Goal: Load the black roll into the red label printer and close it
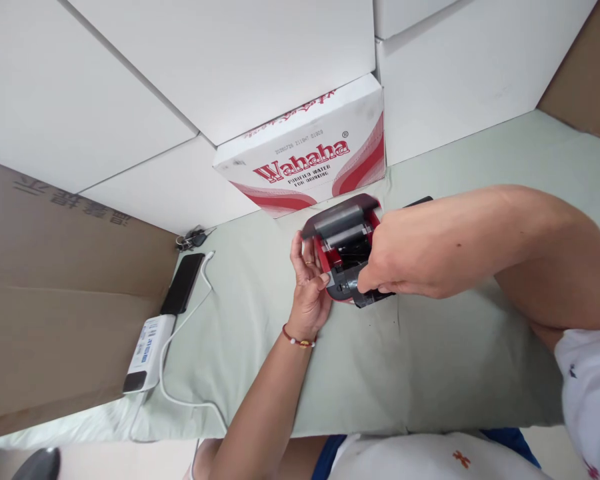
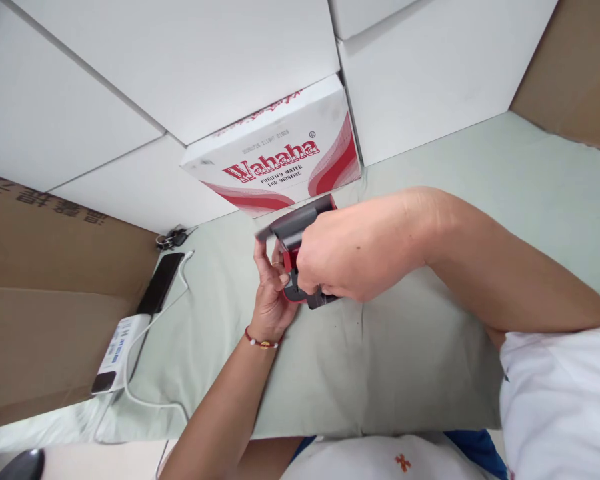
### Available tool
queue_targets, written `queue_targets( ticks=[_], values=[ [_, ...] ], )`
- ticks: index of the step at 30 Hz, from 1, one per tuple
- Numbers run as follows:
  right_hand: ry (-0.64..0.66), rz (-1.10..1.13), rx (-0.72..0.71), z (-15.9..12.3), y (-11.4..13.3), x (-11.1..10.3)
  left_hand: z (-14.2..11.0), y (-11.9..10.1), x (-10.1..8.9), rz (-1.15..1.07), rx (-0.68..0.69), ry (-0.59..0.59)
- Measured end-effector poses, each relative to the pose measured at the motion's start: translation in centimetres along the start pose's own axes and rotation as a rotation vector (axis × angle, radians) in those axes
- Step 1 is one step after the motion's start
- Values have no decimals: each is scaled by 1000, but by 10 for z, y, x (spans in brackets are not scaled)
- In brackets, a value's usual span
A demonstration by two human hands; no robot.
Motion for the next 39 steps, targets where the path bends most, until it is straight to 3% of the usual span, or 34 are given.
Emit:
queue_targets(
  ticks=[3, 8, 13, 21, 24, 28, 30, 33, 36, 39],
  values=[
    [-33, 19, 85, 10, -8, -1, 1, 2, -1, 14, 6, -5],
    [-313, -69, 444, 33, -49, -18, 3, 6, -3, -11, 11, -9],
    [-107, -97, 517, 54, -71, 10, 2, 5, 1, -13, 30, 6],
    [-171, -95, 521, 58, -77, 9, 2, 5, 1, 6, 32, 14],
    [-203, -59, 466, 46, -66, -5, 2, 4, 2, 13, 27, 14],
    [-338, 4, 366, 1, -56, -41, 2, 3, 3, 3, 32, 7],
    [-420, 65, 354, -26, -67, -57, 2, 3, 1, -8, 39, -5],
    [-492, 148, 473, -53, -110, -65, 3, 5, -1, -9, 38, -16],
    [-332, 190, 625, -43, -152, -39, 2, 4, -1, -3, 29, -5],
    [-72, 118, 655, -10, -166, -2, 2, 3, 0, -14, 20, -7]
  ],
)
Point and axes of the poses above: each hand's wrist, its own z-axis towards the middle knuckle, its own x-axis out of the palm, y = z × x, the point moved 9 cm from there along z, towards the middle knuckle, and after that the axes turned 6 degrees about -y, right-handed, at the moved point
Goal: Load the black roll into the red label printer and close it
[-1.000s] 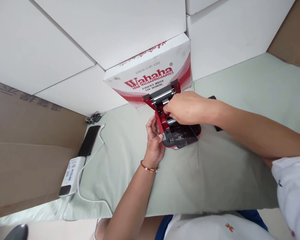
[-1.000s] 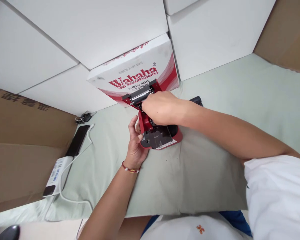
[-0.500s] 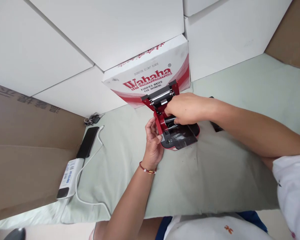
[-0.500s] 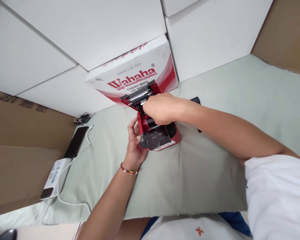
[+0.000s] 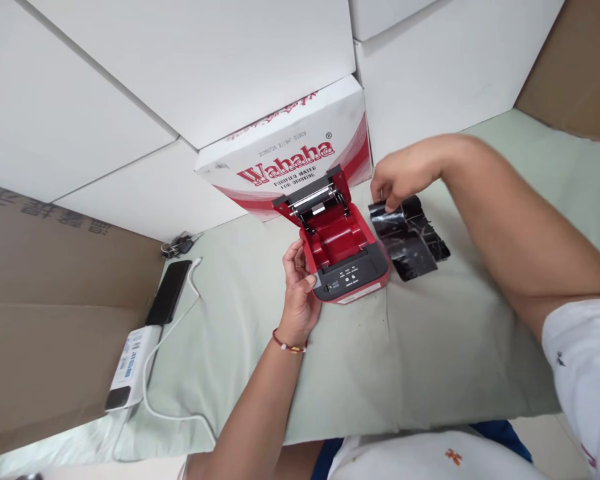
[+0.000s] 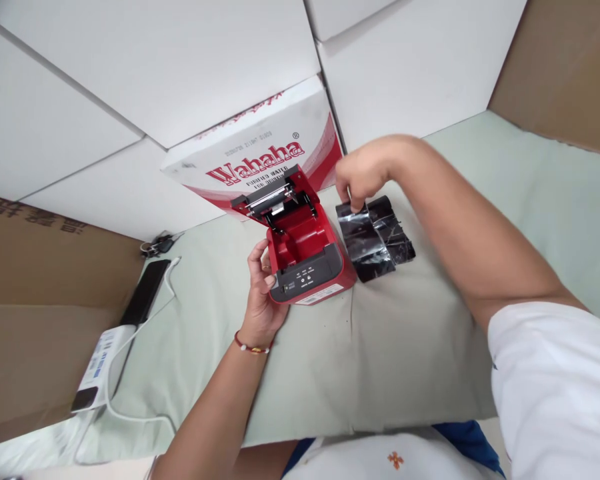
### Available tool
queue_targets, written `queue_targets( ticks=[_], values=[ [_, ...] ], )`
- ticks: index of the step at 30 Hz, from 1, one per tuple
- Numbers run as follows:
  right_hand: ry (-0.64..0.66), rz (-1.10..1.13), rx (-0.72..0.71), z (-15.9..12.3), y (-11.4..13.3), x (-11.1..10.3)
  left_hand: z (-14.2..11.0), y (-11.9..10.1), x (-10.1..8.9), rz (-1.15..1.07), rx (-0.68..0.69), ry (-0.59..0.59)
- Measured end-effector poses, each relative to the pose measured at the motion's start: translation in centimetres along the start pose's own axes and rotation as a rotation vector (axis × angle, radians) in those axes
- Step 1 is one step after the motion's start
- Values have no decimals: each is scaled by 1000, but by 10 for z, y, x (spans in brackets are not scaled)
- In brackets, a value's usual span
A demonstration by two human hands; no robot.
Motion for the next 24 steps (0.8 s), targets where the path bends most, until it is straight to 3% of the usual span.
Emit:
queue_targets(
  ticks=[4, 8, 11, 16, 19, 23, 24],
  values=[
    [114, -111, -20, 20, 12, 28, 1, -1, 0, -1, 10, -13],
    [32, -198, 110, 24, -20, 20, 2, 2, -2, 11, 5, 4],
    [58, -190, 233, 28, -50, 25, 2, 3, -4, 9, 6, 15],
    [150, -199, 220, 37, -49, 43, 2, 3, -4, 18, 13, 24],
    [116, -131, 167, 20, -38, 29, 3, 4, -5, 23, 17, 24],
    [20, 47, 34, -36, -22, -10, 3, 4, -6, 13, 37, 22],
    [-40, 109, 76, -52, -26, -21, 3, 4, -6, 7, 41, 21]
  ],
)
Point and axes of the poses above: each hand's wrist, its own z-axis towards the middle knuckle, its own x-axis out of the palm, y = z × x, the point moved 9 cm from there along z, towards the middle knuckle, and after that the axes turned 6 degrees about -y, right-handed, at the moved point
